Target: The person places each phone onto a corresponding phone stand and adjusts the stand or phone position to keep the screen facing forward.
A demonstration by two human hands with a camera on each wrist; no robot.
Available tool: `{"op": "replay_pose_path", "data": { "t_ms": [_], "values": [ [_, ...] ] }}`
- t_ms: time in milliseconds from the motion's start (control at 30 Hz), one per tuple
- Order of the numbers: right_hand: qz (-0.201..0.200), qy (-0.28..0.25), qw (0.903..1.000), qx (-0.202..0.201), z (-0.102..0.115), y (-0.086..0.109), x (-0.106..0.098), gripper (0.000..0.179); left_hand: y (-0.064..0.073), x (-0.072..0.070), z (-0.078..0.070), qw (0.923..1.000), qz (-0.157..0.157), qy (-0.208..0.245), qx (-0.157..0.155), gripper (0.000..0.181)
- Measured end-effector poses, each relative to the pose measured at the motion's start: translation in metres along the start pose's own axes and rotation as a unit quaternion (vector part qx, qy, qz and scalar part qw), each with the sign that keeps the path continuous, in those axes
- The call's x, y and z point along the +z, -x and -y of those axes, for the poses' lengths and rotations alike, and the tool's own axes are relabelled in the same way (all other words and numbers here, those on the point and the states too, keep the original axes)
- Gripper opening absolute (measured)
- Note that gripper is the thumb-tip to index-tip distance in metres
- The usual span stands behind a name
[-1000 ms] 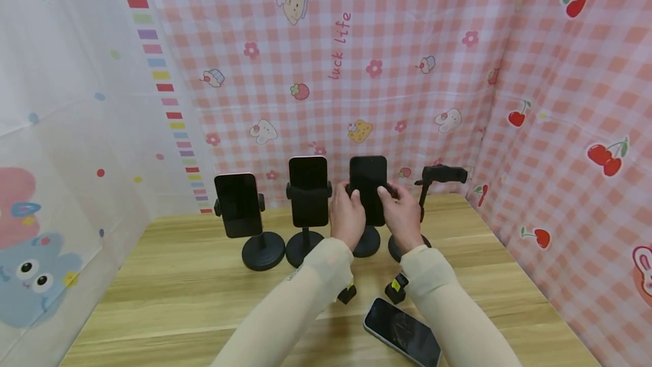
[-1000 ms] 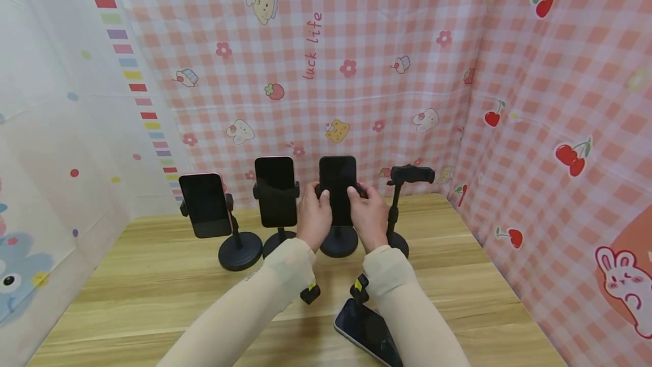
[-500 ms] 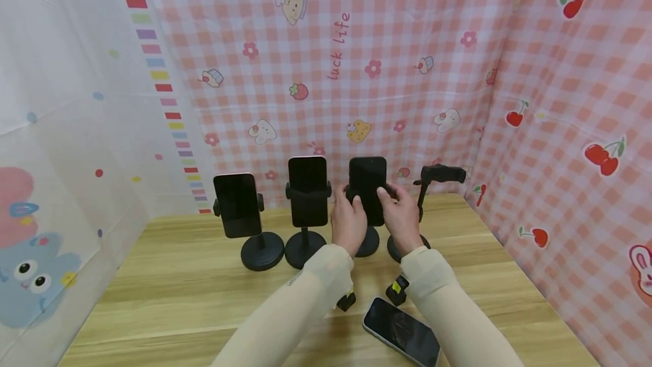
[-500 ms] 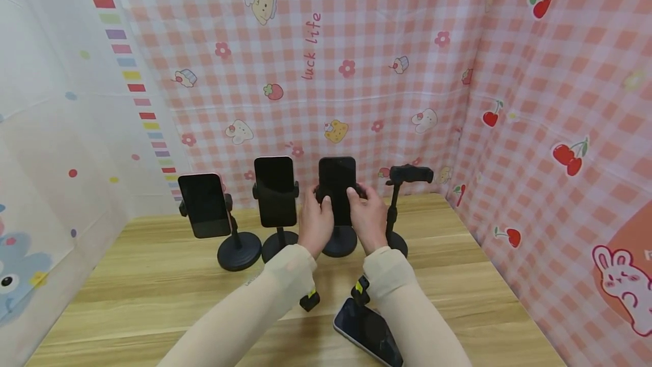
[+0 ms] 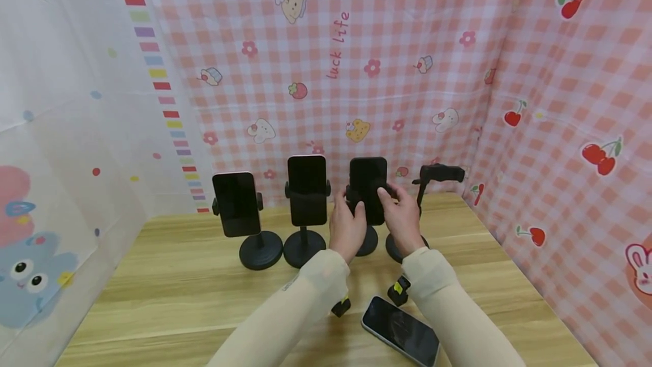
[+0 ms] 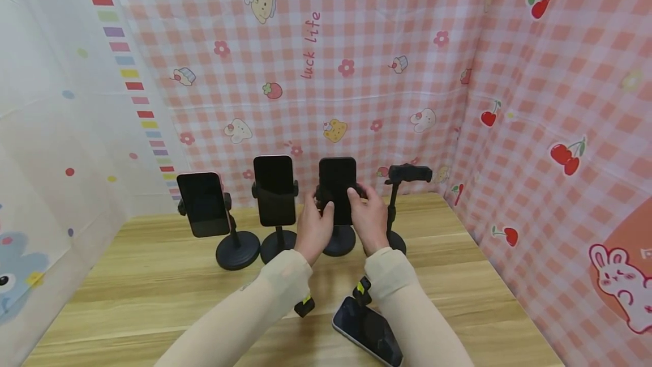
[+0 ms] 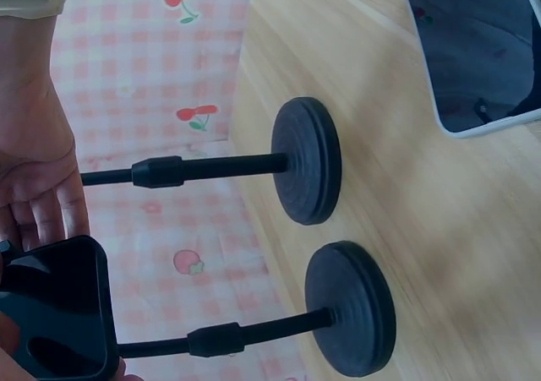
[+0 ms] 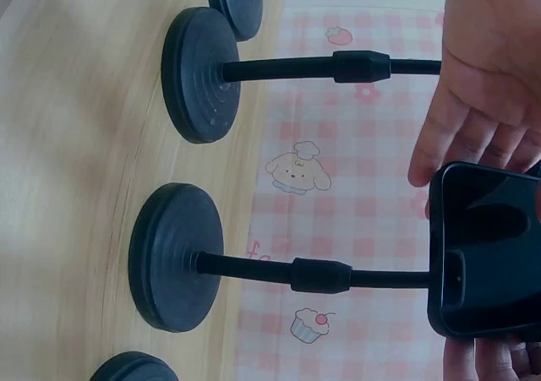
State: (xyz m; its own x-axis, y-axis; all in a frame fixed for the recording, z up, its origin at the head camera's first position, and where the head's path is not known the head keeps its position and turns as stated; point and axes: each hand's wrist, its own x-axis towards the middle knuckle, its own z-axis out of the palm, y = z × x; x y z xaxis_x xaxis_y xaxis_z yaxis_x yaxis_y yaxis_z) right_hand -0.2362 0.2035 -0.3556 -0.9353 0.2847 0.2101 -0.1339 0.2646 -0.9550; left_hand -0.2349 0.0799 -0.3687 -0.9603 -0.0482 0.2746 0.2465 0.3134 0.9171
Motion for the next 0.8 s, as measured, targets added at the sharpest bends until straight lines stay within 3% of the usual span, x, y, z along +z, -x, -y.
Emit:
{"op": "replay_pose_path", "data": {
  "t_ms": [267, 533, 800],
  "values": [
    [0.007, 0.007, 0.9999, -0.003, -0.005, -0.002, -0.003, 0.048, 0.008, -0.005, 0.005, 0.9992, 0.036, 0.011, -0.012, 0.05],
    [0.007, 0.01, 0.9999, -0.01, -0.005, -0.001, -0.006, 0.045, 0.015, -0.009, 0.01, 0.9983, 0.053, 0.009, -0.022, 0.055],
    [0.013, -0.006, 0.9998, 0.01, -0.008, 0.001, -0.008, 0.046, 0.022, -0.014, 0.022, 0.9975, 0.067, 0.001, -0.021, 0.054]
  ]
}}
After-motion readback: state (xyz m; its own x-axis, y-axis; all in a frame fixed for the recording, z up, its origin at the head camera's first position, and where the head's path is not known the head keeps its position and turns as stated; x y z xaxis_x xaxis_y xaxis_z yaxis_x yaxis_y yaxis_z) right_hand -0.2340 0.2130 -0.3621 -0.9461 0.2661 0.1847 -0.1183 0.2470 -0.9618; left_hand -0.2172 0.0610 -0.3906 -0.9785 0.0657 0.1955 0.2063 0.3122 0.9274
